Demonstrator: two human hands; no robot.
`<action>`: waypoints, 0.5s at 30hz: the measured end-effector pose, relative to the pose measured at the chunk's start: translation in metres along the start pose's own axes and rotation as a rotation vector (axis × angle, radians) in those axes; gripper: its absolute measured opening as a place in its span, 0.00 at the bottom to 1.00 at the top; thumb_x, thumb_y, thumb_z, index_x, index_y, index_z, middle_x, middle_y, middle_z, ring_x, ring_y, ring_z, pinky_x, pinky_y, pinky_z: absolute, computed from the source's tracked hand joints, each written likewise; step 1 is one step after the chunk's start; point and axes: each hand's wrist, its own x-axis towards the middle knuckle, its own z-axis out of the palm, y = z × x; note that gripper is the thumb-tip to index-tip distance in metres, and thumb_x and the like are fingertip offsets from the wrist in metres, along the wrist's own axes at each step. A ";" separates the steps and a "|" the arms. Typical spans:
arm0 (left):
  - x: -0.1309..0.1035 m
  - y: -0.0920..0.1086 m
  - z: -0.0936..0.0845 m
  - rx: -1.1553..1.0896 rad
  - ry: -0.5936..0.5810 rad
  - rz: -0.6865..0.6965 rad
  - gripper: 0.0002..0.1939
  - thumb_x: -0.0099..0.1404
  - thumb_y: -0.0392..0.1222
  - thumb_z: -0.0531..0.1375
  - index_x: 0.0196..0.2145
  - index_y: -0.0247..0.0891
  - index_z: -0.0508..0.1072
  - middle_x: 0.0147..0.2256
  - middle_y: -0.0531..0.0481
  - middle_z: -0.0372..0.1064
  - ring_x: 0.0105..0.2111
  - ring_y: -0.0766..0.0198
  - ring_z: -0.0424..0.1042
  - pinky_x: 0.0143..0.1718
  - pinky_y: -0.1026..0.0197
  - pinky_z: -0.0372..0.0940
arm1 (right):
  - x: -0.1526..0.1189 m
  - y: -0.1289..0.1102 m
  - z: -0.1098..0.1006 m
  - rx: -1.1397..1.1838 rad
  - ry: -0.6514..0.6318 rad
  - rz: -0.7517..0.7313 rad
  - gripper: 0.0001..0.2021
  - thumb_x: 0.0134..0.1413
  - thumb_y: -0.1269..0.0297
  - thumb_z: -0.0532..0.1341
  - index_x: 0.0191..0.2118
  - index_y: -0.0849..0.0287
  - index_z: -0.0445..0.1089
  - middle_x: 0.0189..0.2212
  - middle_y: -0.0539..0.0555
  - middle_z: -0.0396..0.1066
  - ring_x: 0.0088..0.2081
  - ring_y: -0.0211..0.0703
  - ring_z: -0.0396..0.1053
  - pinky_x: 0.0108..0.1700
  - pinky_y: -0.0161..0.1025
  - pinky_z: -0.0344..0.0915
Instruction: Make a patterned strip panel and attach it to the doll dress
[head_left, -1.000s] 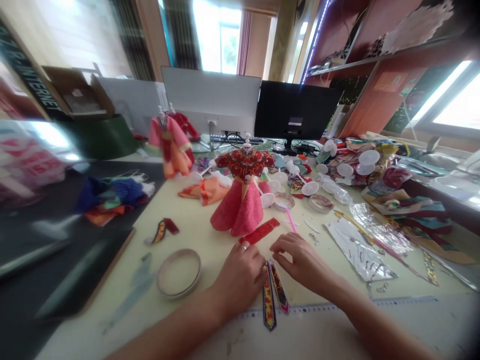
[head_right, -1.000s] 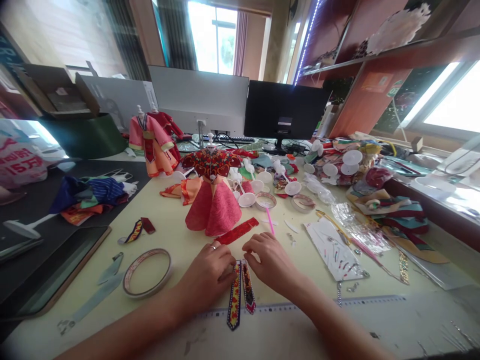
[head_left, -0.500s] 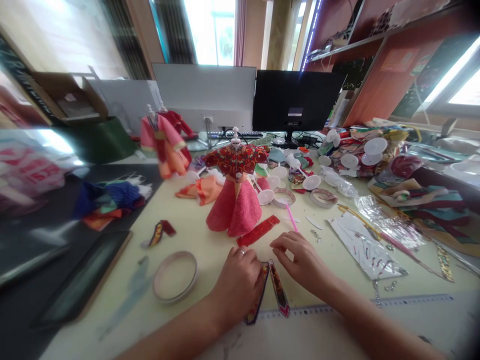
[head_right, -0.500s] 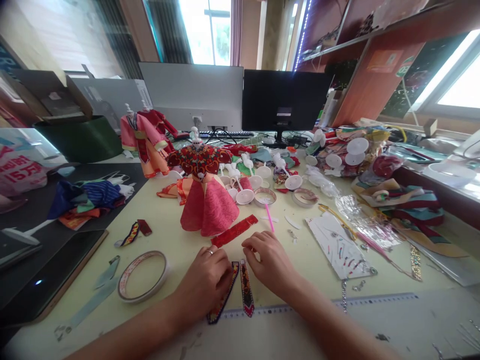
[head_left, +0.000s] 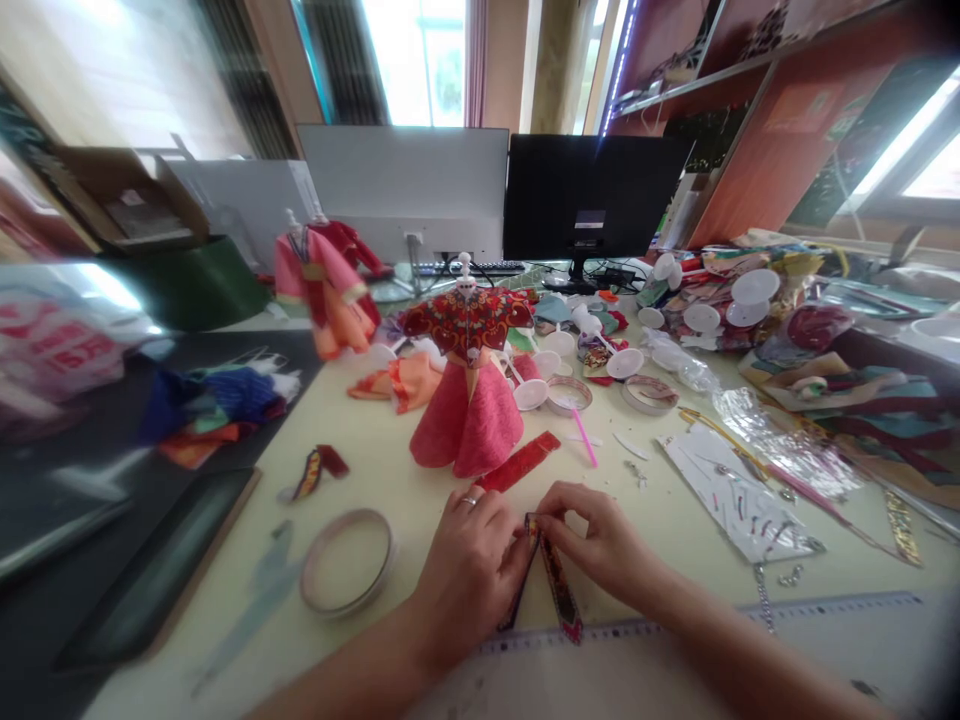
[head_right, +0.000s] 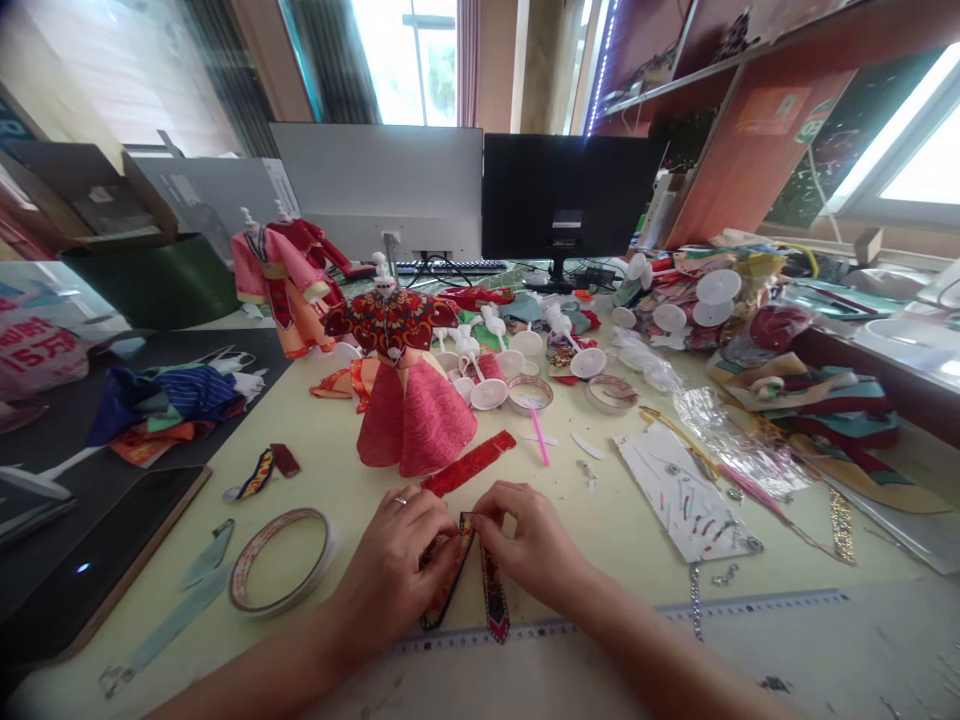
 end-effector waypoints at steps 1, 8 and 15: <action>0.000 0.000 0.000 -0.020 0.009 -0.003 0.09 0.64 0.33 0.51 0.26 0.35 0.66 0.28 0.48 0.64 0.31 0.60 0.61 0.39 0.52 0.58 | 0.001 0.000 0.000 0.024 -0.005 0.021 0.06 0.52 0.69 0.57 0.25 0.58 0.66 0.24 0.50 0.68 0.29 0.40 0.66 0.34 0.37 0.62; 0.006 0.004 -0.006 -0.209 -0.004 -0.208 0.02 0.59 0.36 0.57 0.31 0.35 0.68 0.27 0.49 0.64 0.30 0.61 0.63 0.37 0.55 0.60 | 0.000 -0.007 -0.001 0.143 -0.045 0.070 0.07 0.52 0.67 0.57 0.24 0.59 0.65 0.22 0.49 0.67 0.27 0.37 0.64 0.31 0.34 0.62; 0.006 0.006 -0.008 -0.335 -0.088 -0.331 0.07 0.59 0.34 0.55 0.23 0.37 0.63 0.24 0.52 0.62 0.29 0.63 0.62 0.35 0.59 0.59 | -0.003 -0.008 0.003 0.099 -0.037 0.001 0.07 0.51 0.70 0.56 0.24 0.58 0.64 0.22 0.49 0.66 0.27 0.37 0.64 0.31 0.35 0.61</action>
